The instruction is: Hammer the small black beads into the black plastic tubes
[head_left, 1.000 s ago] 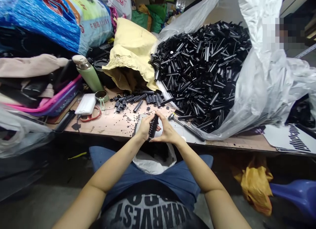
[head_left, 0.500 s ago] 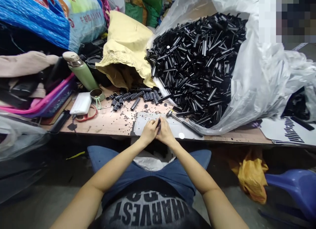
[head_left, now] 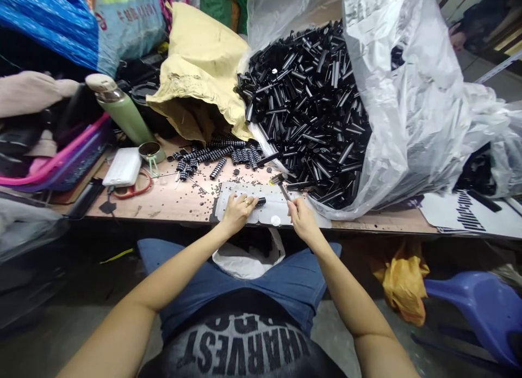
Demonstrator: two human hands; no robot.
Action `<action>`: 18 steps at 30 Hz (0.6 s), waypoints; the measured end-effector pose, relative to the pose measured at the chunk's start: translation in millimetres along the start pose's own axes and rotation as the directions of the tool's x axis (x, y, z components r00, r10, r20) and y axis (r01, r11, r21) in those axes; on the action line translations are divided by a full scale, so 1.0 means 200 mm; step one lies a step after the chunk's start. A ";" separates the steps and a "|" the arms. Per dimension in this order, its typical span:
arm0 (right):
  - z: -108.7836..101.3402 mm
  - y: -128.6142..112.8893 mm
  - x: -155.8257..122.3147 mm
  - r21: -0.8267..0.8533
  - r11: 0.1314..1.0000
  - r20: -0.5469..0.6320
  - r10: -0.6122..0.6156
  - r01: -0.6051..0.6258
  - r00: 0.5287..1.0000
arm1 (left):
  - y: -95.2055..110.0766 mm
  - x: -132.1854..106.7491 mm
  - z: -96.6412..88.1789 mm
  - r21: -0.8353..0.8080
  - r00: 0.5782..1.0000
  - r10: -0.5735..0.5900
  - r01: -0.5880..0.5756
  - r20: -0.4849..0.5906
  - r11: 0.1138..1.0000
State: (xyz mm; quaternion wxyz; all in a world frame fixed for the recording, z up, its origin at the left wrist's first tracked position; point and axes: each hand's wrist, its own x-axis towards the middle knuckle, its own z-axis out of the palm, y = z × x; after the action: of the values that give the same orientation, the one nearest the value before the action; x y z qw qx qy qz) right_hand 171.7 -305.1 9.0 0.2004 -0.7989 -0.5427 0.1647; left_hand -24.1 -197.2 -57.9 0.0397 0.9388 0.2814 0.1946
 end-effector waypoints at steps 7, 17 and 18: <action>0.02 -0.14 -0.14 -0.228 0.973 0.084 -0.004 0.023 0.996 | 0.08 0.00 0.02 -0.003 0.999 -0.026 0.026 0.030 1.000; 0.09 -0.37 -0.09 -0.274 0.946 0.213 -0.116 0.174 0.970 | 0.17 0.04 0.07 -0.038 0.990 -0.059 0.064 0.127 0.997; 0.07 -0.36 -0.08 -0.275 0.950 0.164 -0.102 0.145 0.981 | 0.18 0.05 0.04 -0.050 0.983 -0.088 0.098 0.162 0.994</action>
State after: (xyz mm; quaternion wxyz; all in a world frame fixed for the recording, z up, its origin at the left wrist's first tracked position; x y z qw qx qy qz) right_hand 101.8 -294.1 32.6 0.0519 -0.7693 -0.6233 0.1304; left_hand 5.4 -220.5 -56.0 0.0983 0.9357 0.3150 0.1249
